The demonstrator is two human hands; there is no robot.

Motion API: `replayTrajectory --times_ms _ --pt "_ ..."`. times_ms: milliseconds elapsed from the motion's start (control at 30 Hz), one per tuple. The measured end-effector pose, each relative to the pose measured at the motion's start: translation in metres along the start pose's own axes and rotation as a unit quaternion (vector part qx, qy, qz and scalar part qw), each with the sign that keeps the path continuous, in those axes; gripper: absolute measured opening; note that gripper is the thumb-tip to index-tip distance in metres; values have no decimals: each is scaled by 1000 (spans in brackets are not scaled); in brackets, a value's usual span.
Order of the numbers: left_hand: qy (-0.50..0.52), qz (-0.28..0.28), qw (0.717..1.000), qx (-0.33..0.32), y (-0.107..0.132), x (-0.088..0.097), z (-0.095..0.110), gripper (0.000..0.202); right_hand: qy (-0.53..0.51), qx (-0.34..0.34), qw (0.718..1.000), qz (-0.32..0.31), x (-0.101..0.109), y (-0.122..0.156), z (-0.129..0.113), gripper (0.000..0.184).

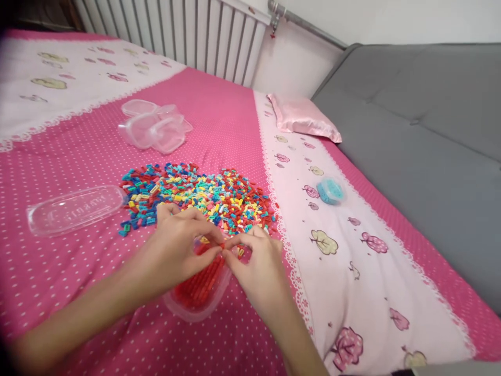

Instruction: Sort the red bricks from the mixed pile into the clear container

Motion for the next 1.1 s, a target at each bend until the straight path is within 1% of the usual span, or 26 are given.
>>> replayTrajectory --times_ms 67,167,267,400,600,800,1000,1100 --pt "-34 -27 998 -40 -4 -1 1 11 1 -6 1000 3 6 2 5 13" --pt "-97 -72 985 -121 -11 -3 5 12 -9 7 1000 27 15 4 10 19" --pt "-139 -81 974 -162 -17 -4 6 11 -16 16 999 37 18 7 11 21" --pt "-165 -70 969 -169 -21 -9 5 10 -19 16 999 30 15 9 7 22" --pt "-182 -86 968 -152 -24 -18 3 9 -23 7 999 30 15 10 4 21" --pt "-214 -91 961 -152 -26 -20 7 12 -22 3 1000 19 16 10 3 20" --pt "-257 -105 949 -152 -27 -23 12 8 -19 9 1000 22 17 11 3 20" --pt "-273 -94 943 -166 -27 -26 13 13 -19 17 999 21 17 11 3 19"
Point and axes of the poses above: each hand's wrist, its own y-axis away from the middle knuckle, its own x-axis out of the back of the hand, z = x × y, the point moved 3 cm from there along -y, towards the middle knuckle, and after that the axes turned 1 degree about -x, right-handed, at the moved point
